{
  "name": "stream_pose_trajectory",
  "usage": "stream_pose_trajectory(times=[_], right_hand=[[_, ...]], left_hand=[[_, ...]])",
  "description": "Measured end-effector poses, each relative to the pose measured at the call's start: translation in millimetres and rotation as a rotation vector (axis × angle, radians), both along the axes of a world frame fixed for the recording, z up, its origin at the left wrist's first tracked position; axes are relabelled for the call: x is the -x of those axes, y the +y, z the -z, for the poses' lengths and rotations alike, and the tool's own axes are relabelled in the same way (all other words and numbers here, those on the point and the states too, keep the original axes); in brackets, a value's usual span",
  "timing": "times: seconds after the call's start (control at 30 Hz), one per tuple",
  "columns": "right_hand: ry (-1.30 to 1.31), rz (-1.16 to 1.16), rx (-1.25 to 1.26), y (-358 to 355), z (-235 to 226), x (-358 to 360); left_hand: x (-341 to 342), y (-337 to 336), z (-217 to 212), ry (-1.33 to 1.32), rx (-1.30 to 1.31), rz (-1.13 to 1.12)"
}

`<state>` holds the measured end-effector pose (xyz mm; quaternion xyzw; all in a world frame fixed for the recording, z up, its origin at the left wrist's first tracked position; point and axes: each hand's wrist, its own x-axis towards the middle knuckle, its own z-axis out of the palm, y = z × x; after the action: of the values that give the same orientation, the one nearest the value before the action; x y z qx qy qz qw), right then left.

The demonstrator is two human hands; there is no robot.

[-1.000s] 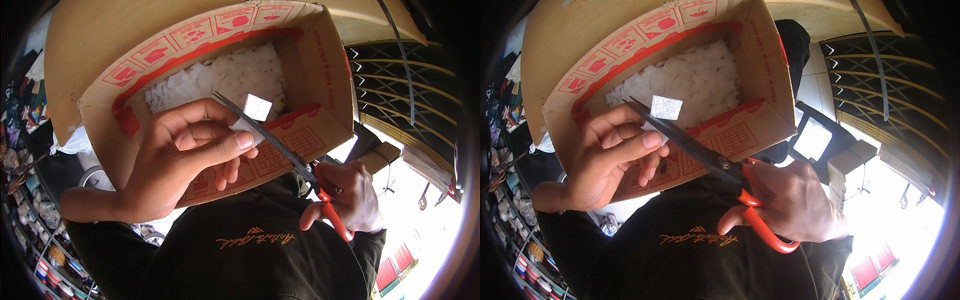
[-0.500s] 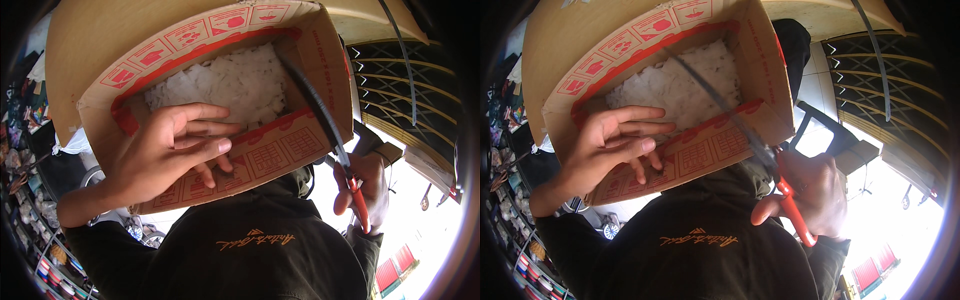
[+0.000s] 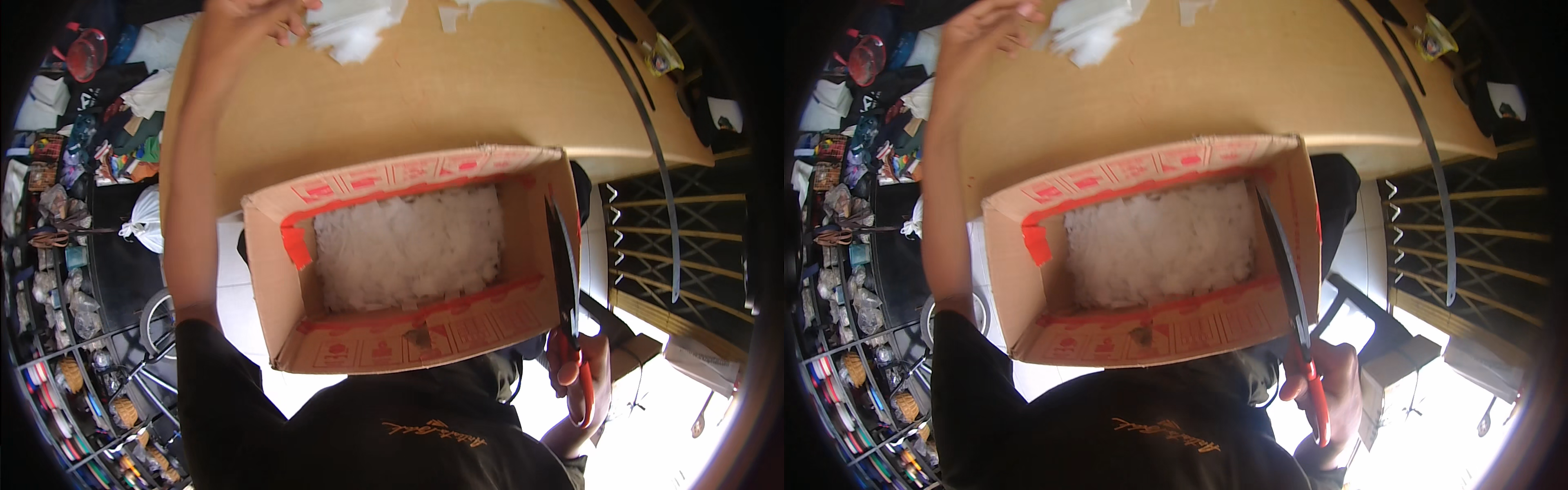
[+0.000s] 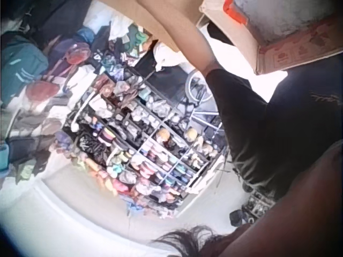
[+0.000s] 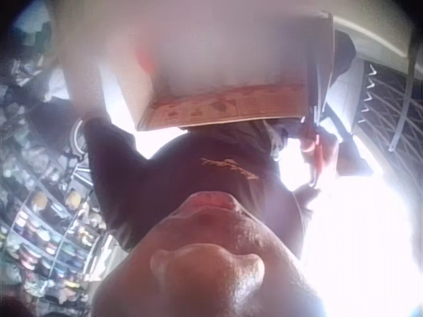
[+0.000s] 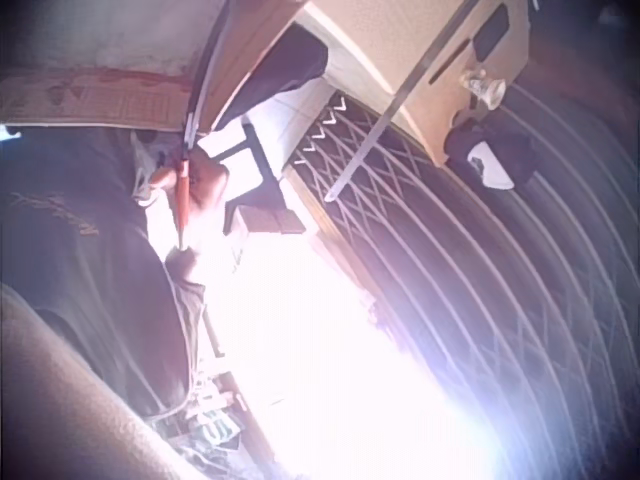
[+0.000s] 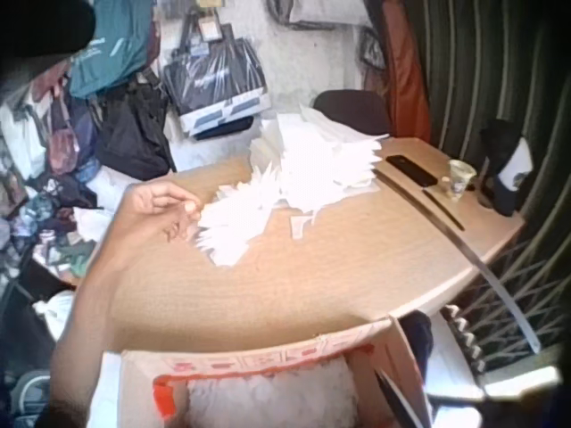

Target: The person cuts small rectangular pieces from strips of white foam using a pair of shears and places them into a cardboard box.

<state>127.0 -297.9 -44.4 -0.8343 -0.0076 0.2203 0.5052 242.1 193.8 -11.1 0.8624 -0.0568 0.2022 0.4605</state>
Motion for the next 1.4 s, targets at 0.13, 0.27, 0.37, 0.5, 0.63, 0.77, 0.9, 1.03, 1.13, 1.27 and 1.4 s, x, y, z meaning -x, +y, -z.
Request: stream_pose_trajectory(times=[0.13,0.27,0.37,0.5,0.63,0.77,0.9,1.03,1.13,1.27,1.4], right_hand=[[0.121,-0.048,-0.044,-1.9,2.2,-5.4],[0.075,-0.039,-0.06,-9.1,12.5,4.6],[0.067,-0.047,-0.01,-0.7,3.0,-0.9],[0.062,-0.022,0.033,7.3,-3.6,-0.7],[0.094,-0.014,0.048,9.3,-7.8,-1.7],[0.075,-0.013,0.033,11.7,-6.6,-2.2],[0.056,-0.016,0.032,7.6,-0.9,1.0],[0.072,-0.052,-0.005,4.4,2.5,-1.4],[0.071,-0.055,-0.002,4.4,0.5,-3.6],[0.052,-0.037,-0.005,5.5,2.9,-0.8],[0.066,-0.04,-0.013,6.9,0.1,-1.5]], left_hand=[[-34.8,0.7,43.5,0.059,-0.086,-0.139],[-16.8,-25.9,54.9,0.218,-0.411,-0.18],[-7.1,-37.9,56.5,0.12,-0.518,-0.198],[-4.5,-40.6,62.8,0.028,-0.567,-0.185],[-7.7,-34.2,79.7,-0.06,-0.71,-0.158],[-8.2,-36.7,81.2,-0.061,-0.724,-0.195],[-9.9,-40.3,71.3,0.031,-0.703,-0.266],[-8.5,-39.9,70.2,0.027,-0.731,-0.304],[-3.2,-45.8,60.6,-0.061,-0.701,-0.357],[10.4,-49.6,31.5,0.072,-0.281,-0.314],[26.4,-70.3,9.5,0.096,0.042,-0.098]])
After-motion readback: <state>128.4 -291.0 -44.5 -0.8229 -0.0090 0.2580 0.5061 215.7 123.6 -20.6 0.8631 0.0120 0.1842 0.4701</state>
